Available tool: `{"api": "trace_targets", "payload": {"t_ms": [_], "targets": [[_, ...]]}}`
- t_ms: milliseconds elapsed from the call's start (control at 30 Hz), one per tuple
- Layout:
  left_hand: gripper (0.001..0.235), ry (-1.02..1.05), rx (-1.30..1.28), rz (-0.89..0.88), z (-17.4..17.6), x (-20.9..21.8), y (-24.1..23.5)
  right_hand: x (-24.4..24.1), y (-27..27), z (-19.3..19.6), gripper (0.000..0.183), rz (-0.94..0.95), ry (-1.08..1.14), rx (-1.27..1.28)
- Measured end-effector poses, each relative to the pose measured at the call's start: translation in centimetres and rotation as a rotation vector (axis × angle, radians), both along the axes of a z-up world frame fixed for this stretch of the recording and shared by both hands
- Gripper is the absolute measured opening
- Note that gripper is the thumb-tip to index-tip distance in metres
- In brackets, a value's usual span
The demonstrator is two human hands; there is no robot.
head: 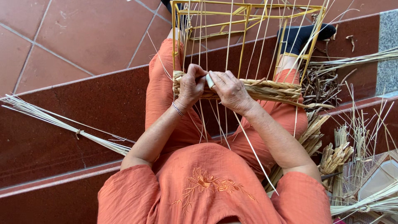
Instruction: The person sits on a tiled floor and weaves dried palm leaves into a basket frame using both hands. They interlace the leaves through the vertical ribs of the frame, occasionally using shears to trim excess material.
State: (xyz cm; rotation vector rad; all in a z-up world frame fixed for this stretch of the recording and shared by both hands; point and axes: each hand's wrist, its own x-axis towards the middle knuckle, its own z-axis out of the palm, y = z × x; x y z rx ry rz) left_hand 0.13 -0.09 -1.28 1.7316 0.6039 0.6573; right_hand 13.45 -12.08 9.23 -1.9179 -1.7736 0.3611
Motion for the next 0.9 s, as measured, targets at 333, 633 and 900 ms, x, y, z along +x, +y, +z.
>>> {"api": "trace_targets", "payload": {"t_ms": [333,633,900], "targets": [[0.025,-0.048,0.057,0.037,0.0,0.2,-0.1,-1.1,0.2,-2.5,0.04,-0.051,-0.071,0.175],[0.024,-0.014,0.083,0.074,-0.4,0.1,-0.8,-0.8,1.3,-5.0,0.016,-0.126,-0.051,0.126],[0.033,0.095,-0.002,-0.072,1.5,0.3,1.1,2.5,0.9,0.1,0.028,-0.142,0.4,0.057]]}}
